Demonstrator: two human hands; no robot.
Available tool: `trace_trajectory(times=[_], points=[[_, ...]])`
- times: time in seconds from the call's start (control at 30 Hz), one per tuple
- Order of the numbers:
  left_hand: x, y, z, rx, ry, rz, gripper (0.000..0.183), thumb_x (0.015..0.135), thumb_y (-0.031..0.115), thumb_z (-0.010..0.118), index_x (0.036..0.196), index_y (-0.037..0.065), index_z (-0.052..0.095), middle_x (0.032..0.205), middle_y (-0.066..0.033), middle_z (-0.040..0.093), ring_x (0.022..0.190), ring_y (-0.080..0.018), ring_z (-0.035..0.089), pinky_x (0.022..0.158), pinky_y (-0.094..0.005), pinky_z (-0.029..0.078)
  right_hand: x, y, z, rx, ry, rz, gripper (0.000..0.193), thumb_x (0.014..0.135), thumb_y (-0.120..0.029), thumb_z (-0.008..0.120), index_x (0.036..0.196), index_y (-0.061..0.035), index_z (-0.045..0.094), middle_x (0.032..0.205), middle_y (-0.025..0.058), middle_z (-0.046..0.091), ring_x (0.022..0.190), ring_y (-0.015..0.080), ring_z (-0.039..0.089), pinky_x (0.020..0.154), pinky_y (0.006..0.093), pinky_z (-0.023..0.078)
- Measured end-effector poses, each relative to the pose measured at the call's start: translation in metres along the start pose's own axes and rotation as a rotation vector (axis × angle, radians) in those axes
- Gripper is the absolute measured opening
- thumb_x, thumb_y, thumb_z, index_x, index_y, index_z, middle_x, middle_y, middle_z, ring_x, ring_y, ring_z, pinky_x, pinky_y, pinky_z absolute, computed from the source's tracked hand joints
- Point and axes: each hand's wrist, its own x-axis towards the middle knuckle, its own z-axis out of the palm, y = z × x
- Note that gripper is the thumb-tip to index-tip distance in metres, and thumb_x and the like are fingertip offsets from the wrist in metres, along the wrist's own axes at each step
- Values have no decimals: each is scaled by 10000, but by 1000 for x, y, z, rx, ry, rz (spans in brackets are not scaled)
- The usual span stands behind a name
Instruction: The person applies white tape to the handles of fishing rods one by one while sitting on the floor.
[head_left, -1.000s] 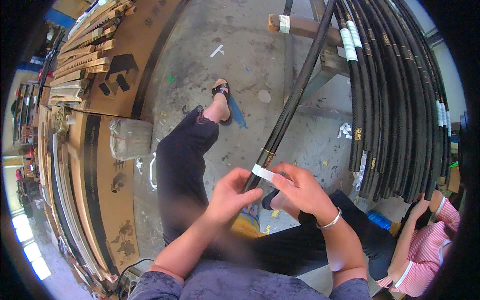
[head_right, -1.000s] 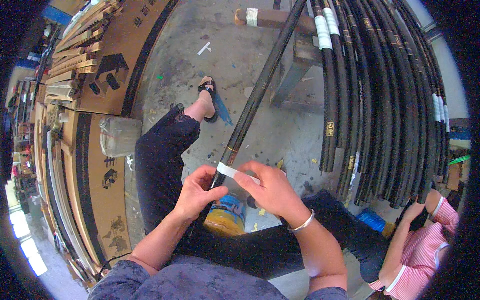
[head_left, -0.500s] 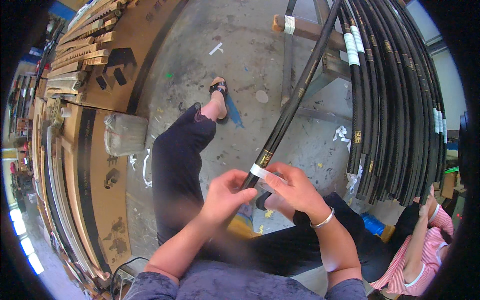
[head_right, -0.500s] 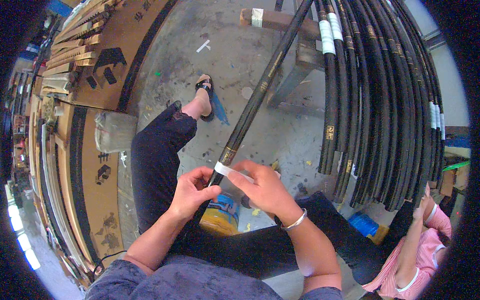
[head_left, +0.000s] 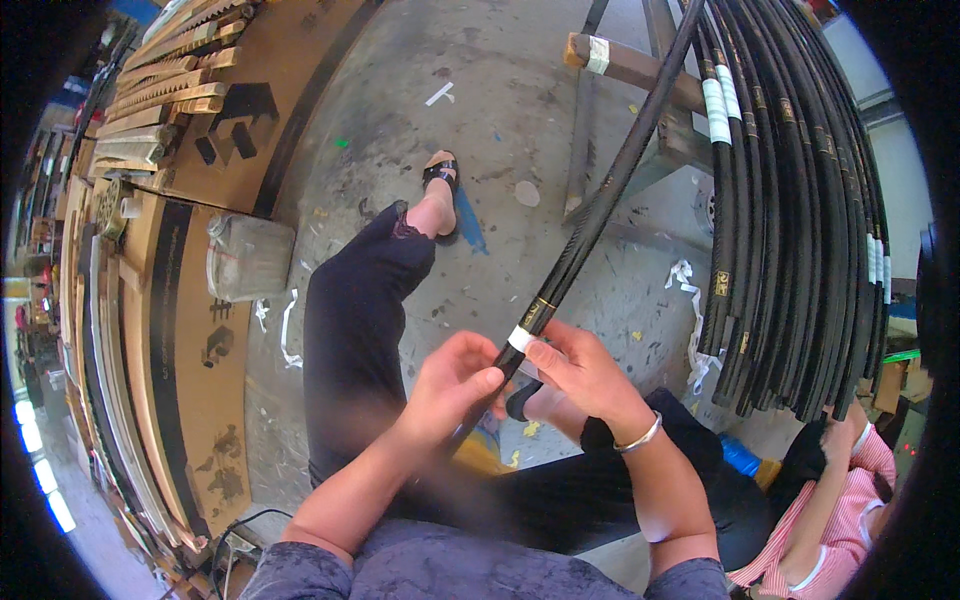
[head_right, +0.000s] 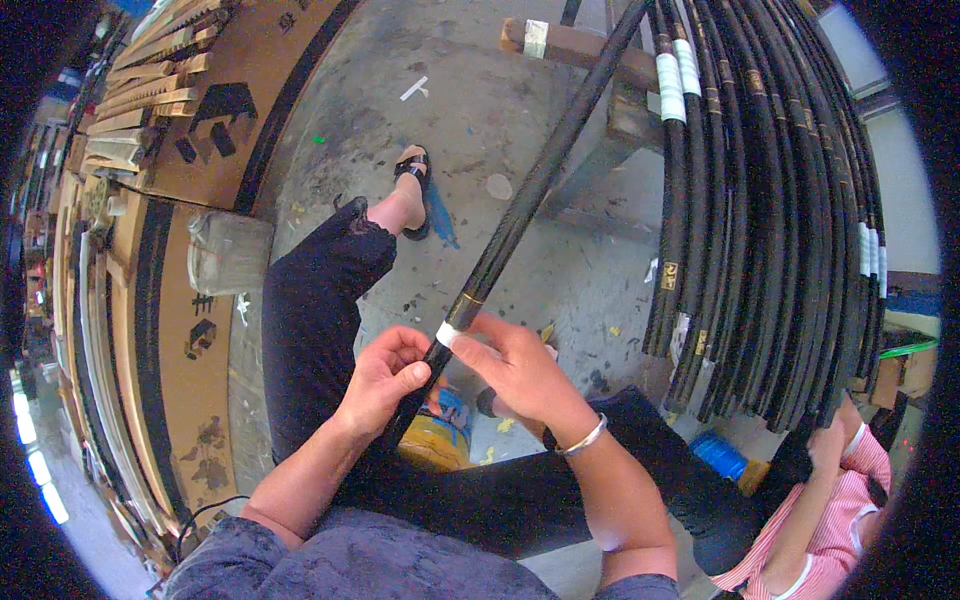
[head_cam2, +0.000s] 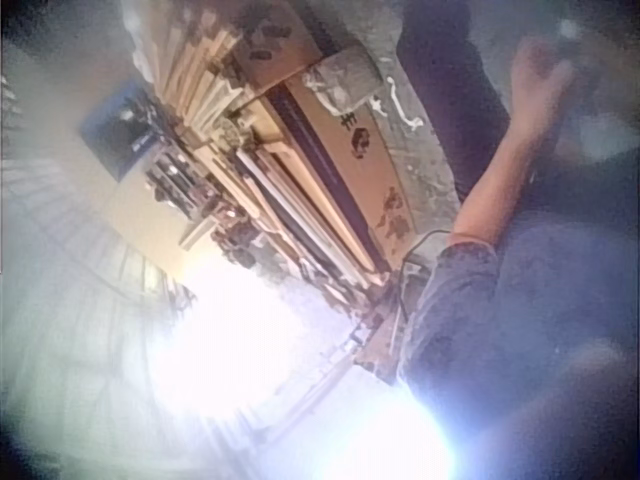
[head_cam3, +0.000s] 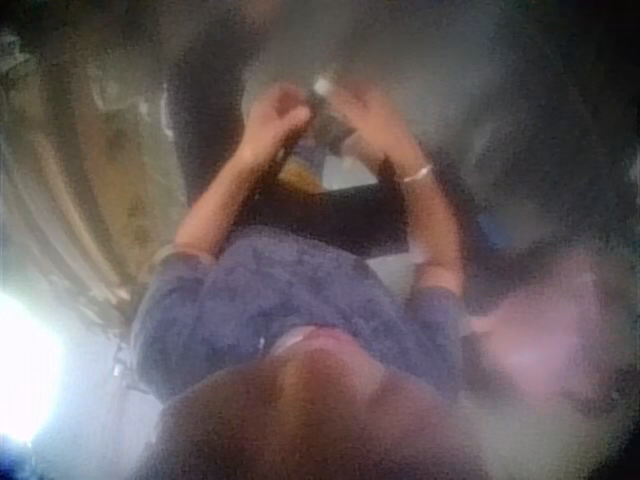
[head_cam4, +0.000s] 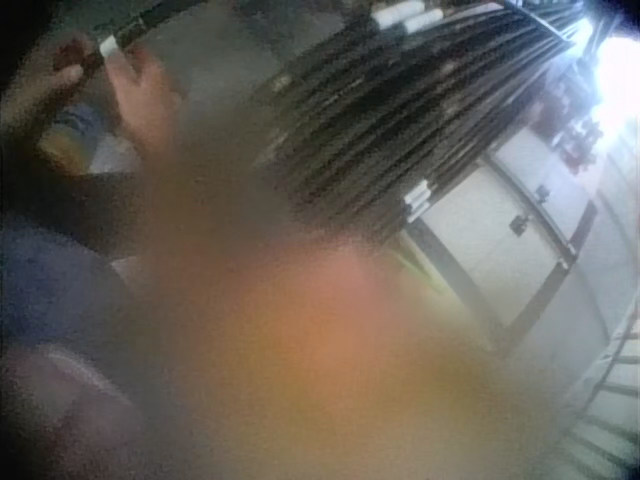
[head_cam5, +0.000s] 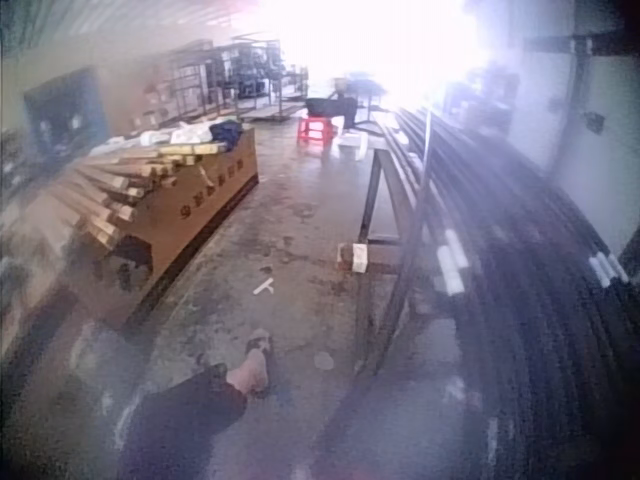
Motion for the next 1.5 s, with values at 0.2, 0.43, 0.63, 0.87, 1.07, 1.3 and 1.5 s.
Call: trace_trajectory(times=[0.2,0.43,0.63,0.87,1.07,1.3,1.5], points=[[1,4,-1,38,-105,-54,471,905,385,631,1170,20,497,980,-99,631,850,-179,627,765,-338,532,6,3,6,174,-2,0,316,973,-295,559,1096,-12,628,776,-36,549,641,29,437,559,211,362],[-25,3,11,623,92,47,532,767,54,744,1248,-20,528,1043,-51,604,940,-128,584,820,-278,484,1,2,1,40,57,-53,308,955,-297,594,1065,-16,655,838,-34,604,730,39,493,624,216,421],[-21,-4,23,406,158,-56,318,862,90,625,1143,-45,565,885,-76,643,733,-135,612,709,-287,506,3,1,-12,51,42,-61,315,965,-299,567,1107,-28,639,806,-12,564,708,55,475,621,246,379],[-15,-9,35,235,55,49,469,832,64,696,1258,-36,526,974,-39,627,842,-110,585,774,-271,493,9,1,-16,65,67,-130,281,976,-259,553,1118,-28,628,710,-70,474,568,20,394,489,202,309],[-3,-14,49,139,154,10,461,843,72,701,1258,-36,532,842,-1,601,708,-79,553,644,-230,466,14,-16,-26,47,86,-160,290,967,-272,569,1083,-14,633,717,-59,504,580,22,408,499,198,325],[7,-28,49,211,226,177,324,820,55,719,1076,-11,532,857,-78,649,710,-115,603,616,-255,501,21,-10,-30,-16,79,-86,291,961,-297,581,989,-14,639,676,-65,471,568,26,404,487,208,328],[2,-25,33,-17,109,3,268,853,123,700,1032,14,532,842,-102,651,658,-150,611,588,-288,509,18,-16,-36,28,-54,-48,298,967,-273,566,1075,-5,637,665,-65,455,563,29,402,482,210,322]])
